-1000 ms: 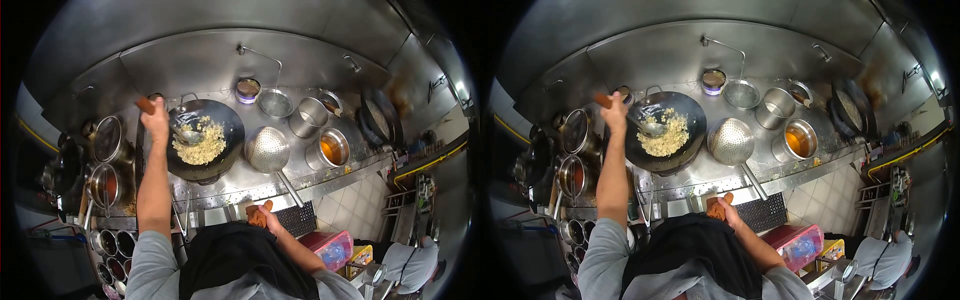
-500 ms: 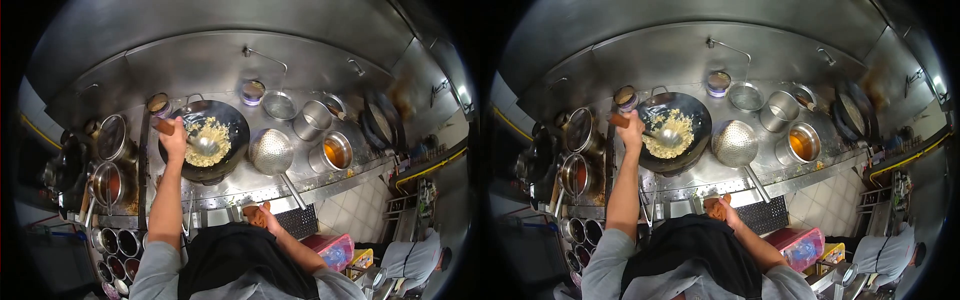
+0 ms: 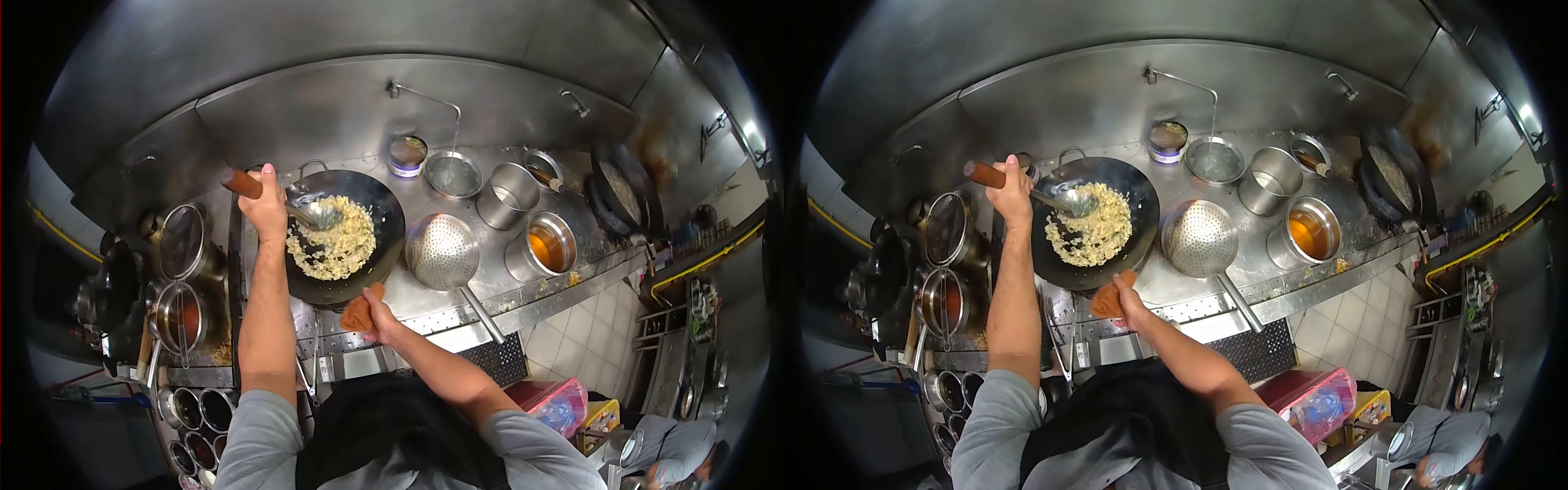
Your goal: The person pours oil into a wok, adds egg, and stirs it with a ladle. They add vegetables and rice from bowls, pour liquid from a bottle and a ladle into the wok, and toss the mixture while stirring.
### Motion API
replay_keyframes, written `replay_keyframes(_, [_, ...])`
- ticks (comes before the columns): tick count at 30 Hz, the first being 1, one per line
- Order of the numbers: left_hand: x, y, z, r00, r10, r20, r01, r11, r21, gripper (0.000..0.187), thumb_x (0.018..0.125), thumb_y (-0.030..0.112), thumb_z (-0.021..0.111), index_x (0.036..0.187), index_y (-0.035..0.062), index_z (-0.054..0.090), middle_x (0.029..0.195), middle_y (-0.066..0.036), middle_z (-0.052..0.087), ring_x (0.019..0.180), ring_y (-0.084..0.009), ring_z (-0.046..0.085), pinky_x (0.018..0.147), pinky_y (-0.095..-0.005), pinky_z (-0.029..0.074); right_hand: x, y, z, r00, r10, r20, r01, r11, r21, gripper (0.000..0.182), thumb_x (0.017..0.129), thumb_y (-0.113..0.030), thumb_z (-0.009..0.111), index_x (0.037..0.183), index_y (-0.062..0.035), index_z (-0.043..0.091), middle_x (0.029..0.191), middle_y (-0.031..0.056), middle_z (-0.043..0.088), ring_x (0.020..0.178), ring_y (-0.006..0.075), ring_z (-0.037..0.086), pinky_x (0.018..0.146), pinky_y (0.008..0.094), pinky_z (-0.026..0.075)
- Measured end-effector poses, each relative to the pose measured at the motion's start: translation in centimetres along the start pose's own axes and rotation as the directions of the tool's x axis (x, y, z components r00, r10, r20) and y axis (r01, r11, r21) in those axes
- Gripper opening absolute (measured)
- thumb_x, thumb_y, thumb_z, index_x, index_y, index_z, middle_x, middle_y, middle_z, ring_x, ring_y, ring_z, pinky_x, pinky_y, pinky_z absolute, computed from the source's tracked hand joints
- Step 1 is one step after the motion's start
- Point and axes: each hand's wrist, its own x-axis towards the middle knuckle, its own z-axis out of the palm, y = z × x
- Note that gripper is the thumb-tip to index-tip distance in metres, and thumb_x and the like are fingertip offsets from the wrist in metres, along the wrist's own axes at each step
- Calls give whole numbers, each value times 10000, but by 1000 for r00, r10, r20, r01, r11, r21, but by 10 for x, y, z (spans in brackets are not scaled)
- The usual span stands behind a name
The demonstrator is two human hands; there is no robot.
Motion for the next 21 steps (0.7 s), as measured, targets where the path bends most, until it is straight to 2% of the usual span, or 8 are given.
replay_keyframes(4, [-19,-49,-12,989,-131,-64,135,989,67,275,919,131,621,705,81,457,527,19,439,426,-86,441,394,-264,353,52,13,-3,994,27,108,-28,1000,8,332,853,-458,591,1053,-193,601,875,-22,658,737,117,610,525,284,408])
replay_keyframes(7, [9,-11,-22,944,-319,-83,327,939,105,282,916,156,629,697,106,459,511,29,418,393,-92,409,380,-268,347,41,25,-16,979,-27,201,4,994,112,255,846,-350,589,1038,-182,600,897,-12,664,735,121,615,501,286,398])
replay_keyframes(9, [30,44,-31,912,-409,-31,409,913,4,285,915,184,635,712,135,440,493,44,374,365,-89,361,362,-277,331,1,21,-21,963,-88,255,40,981,190,229,843,-309,578,1029,-175,597,908,-5,667,736,124,618,490,288,392])
replay_keyframes(11, [30,95,-33,895,-432,115,443,891,-99,289,917,206,639,736,148,421,488,58,335,361,-74,327,352,-280,312,-82,6,-2,997,27,66,-39,983,178,210,850,-295,561,993,-142,574,802,39,647,652,171,622,431,302,387])
replay_keyframes(13, [7,95,-23,921,-379,93,384,922,-48,293,933,221,626,739,146,419,493,50,348,363,-74,338,353,-279,322,-50,14,-1,989,38,140,-69,973,220,176,821,-284,571,950,-164,568,803,7,623,640,152,590,438,278,355])
replay_keyframes(17, [-28,-1,-34,978,-192,-87,191,981,-12,290,945,167,599,712,109,436,507,22,391,375,-90,364,360,-274,336,-17,34,-2,996,12,86,-23,991,134,228,818,-318,592,970,-149,578,869,13,641,722,150,597,475,295,369])
replay_keyframes(19, [-19,34,-37,990,-110,-93,103,992,-75,297,951,153,587,706,117,424,499,25,376,372,-89,353,364,-273,329,-60,59,-27,985,-50,166,36,996,83,282,856,-315,562,1039,-102,592,999,65,671,857,178,629,629,327,476])
replay_keyframes(21, [-15,83,-35,985,-161,-67,147,973,-177,297,955,141,583,710,128,414,488,35,350,362,-90,311,359,-269,295,-53,102,-58,978,-85,191,52,984,171,293,860,-313,559,1044,-87,594,1030,80,670,866,179,631,632,340,482])
